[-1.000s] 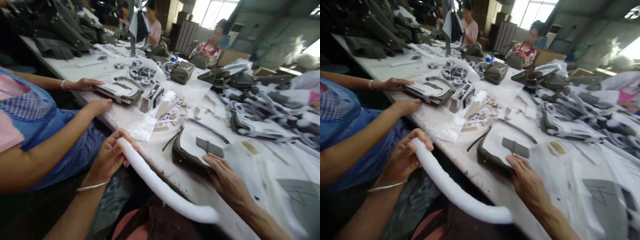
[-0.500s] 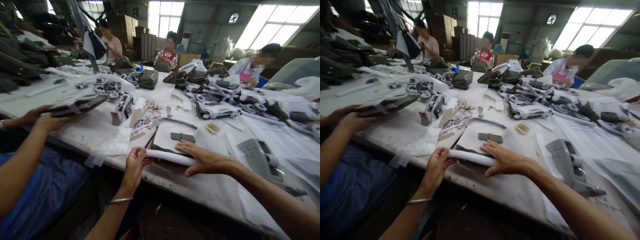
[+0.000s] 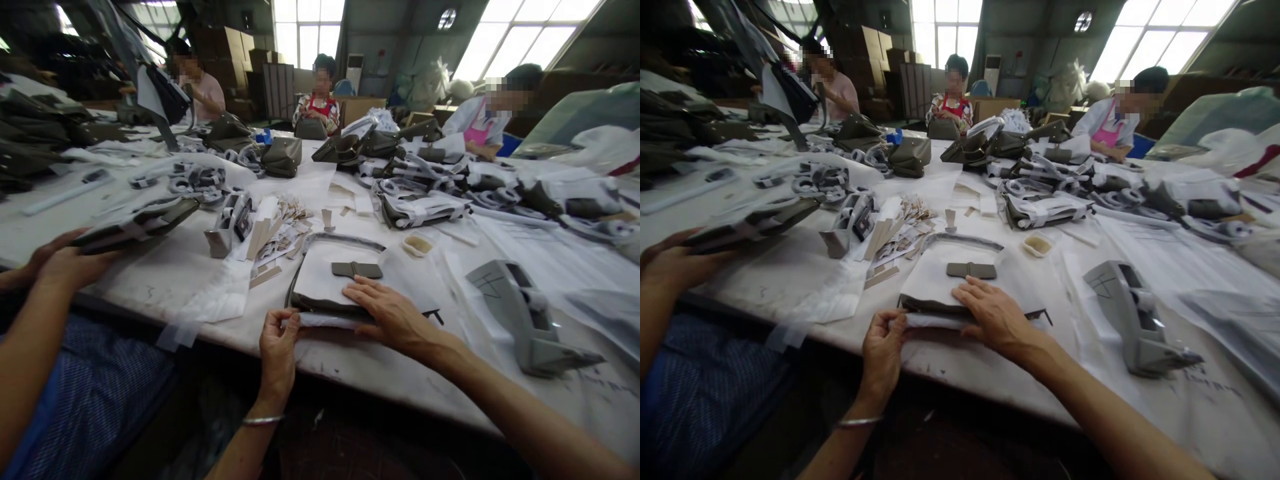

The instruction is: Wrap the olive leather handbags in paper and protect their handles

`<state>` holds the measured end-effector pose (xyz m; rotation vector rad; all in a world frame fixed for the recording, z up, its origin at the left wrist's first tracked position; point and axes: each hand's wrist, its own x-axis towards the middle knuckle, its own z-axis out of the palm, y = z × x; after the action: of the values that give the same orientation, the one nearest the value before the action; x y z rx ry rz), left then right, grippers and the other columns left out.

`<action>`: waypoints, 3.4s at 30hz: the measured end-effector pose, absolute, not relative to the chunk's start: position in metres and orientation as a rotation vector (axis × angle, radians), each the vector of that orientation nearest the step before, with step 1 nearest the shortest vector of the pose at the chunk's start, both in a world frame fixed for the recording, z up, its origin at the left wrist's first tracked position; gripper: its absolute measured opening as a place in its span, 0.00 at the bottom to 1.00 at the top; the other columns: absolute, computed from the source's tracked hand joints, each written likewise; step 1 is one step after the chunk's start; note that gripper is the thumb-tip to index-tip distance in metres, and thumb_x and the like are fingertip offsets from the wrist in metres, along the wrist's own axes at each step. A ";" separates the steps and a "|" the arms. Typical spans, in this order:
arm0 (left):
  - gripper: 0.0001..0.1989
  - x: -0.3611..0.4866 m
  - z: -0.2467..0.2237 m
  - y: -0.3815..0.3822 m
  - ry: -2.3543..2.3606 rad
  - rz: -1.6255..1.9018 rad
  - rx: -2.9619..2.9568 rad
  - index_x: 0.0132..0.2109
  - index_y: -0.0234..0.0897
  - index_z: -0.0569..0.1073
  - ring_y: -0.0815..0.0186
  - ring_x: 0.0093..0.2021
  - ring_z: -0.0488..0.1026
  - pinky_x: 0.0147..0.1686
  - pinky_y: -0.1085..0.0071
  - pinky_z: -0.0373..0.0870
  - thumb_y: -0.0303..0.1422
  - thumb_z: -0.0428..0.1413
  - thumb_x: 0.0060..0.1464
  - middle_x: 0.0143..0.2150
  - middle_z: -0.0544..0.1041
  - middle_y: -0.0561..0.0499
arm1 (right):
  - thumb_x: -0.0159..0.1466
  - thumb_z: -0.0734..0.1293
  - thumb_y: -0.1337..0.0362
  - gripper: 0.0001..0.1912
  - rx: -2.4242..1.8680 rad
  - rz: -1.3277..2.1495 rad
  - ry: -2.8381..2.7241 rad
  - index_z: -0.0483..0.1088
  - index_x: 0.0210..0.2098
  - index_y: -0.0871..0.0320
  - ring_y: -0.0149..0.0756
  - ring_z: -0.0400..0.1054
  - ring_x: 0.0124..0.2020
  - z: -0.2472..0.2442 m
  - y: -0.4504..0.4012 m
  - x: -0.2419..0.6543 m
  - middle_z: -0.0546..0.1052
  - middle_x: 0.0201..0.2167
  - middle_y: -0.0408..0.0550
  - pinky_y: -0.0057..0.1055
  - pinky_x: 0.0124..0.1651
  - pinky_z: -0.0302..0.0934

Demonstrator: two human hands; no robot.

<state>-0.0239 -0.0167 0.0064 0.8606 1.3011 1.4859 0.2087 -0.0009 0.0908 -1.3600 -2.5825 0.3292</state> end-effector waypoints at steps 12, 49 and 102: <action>0.09 -0.044 0.002 -0.017 1.481 1.165 1.931 0.41 0.42 0.73 0.56 0.41 0.76 0.43 0.64 0.72 0.41 0.56 0.57 0.39 0.78 0.48 | 0.61 0.64 0.75 0.30 -1.430 0.142 -2.467 0.61 0.62 0.59 0.51 0.55 0.67 0.072 -0.017 0.196 0.69 0.62 0.55 0.48 0.63 0.58; 0.04 0.030 0.070 0.006 1.186 0.353 3.053 0.40 0.35 0.67 0.58 0.36 0.72 0.36 0.62 0.71 0.23 0.50 0.61 0.36 0.72 0.48 | 0.57 0.69 0.74 0.30 -1.409 -0.105 -2.682 0.65 0.59 0.59 0.51 0.68 0.57 0.073 -0.009 0.257 0.74 0.57 0.56 0.55 0.60 0.62; 0.21 0.031 0.011 -0.009 1.144 0.699 3.221 0.65 0.33 0.62 0.56 0.63 0.65 0.61 0.55 0.63 0.27 0.43 0.67 0.63 0.68 0.39 | 0.65 0.55 0.78 0.26 -1.314 -0.376 -2.150 0.69 0.58 0.56 0.40 0.69 0.58 0.016 -0.037 0.233 0.77 0.53 0.50 0.43 0.62 0.62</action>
<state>0.0311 -0.0093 0.0110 3.2208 1.1443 0.6992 0.2332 -0.0367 0.0159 -1.3140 -2.1498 -0.3758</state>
